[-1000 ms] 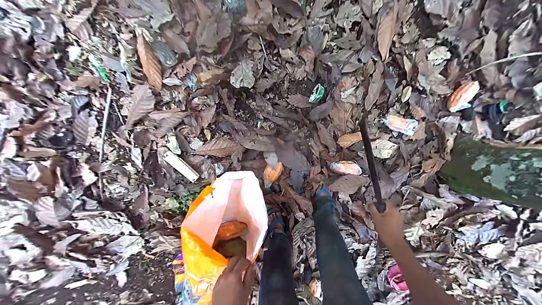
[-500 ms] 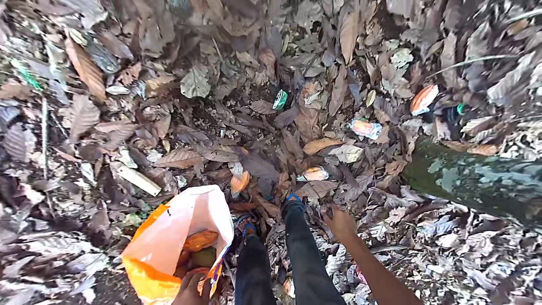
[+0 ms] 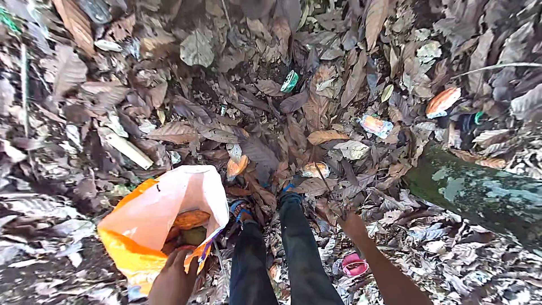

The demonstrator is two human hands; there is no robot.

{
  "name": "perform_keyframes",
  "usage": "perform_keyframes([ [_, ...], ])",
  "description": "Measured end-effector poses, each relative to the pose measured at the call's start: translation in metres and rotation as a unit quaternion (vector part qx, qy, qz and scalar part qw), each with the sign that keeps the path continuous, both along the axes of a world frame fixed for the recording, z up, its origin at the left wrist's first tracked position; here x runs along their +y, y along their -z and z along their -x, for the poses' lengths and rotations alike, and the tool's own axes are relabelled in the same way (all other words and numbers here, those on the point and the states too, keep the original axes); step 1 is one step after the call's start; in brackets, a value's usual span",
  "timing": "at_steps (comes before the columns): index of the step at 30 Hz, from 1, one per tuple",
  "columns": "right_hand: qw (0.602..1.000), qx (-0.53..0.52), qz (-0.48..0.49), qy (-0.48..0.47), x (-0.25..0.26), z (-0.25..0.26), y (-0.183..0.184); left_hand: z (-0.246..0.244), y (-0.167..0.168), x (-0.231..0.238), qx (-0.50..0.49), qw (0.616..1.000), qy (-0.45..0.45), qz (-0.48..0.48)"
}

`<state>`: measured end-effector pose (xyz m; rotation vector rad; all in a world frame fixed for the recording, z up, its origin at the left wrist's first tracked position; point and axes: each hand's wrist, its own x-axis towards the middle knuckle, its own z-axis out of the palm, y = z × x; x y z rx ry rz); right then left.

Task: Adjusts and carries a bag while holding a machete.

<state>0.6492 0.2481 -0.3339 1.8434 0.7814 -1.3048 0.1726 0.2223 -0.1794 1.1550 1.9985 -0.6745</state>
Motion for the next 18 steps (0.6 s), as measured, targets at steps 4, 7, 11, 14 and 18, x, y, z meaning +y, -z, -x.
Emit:
perform_keyframes([
  [4,0.997,-0.001,-0.075,-0.003,0.002,0.019,-0.024,0.001,0.001,0.007,0.031,0.999,-0.005,-0.041],
  [7,0.986,-0.023,-0.167,-0.001,0.009,0.037,-0.041,0.011,0.005,0.01,0.034,0.994,0.017,-0.101],
  [11,0.983,-0.042,-0.176,-0.001,-0.005,0.037,-0.014,0.03,0.003,0.011,0.061,0.979,0.053,-0.186],
  [14,0.999,-0.037,0.009,0.003,0.002,0.022,0.021,0.053,0.001,0.016,0.083,0.969,0.068,-0.223],
  [18,0.996,-0.045,-0.014,0.073,-0.007,0.026,0.025,0.101,-0.002,0.021,0.093,0.963,0.067,-0.243],
])
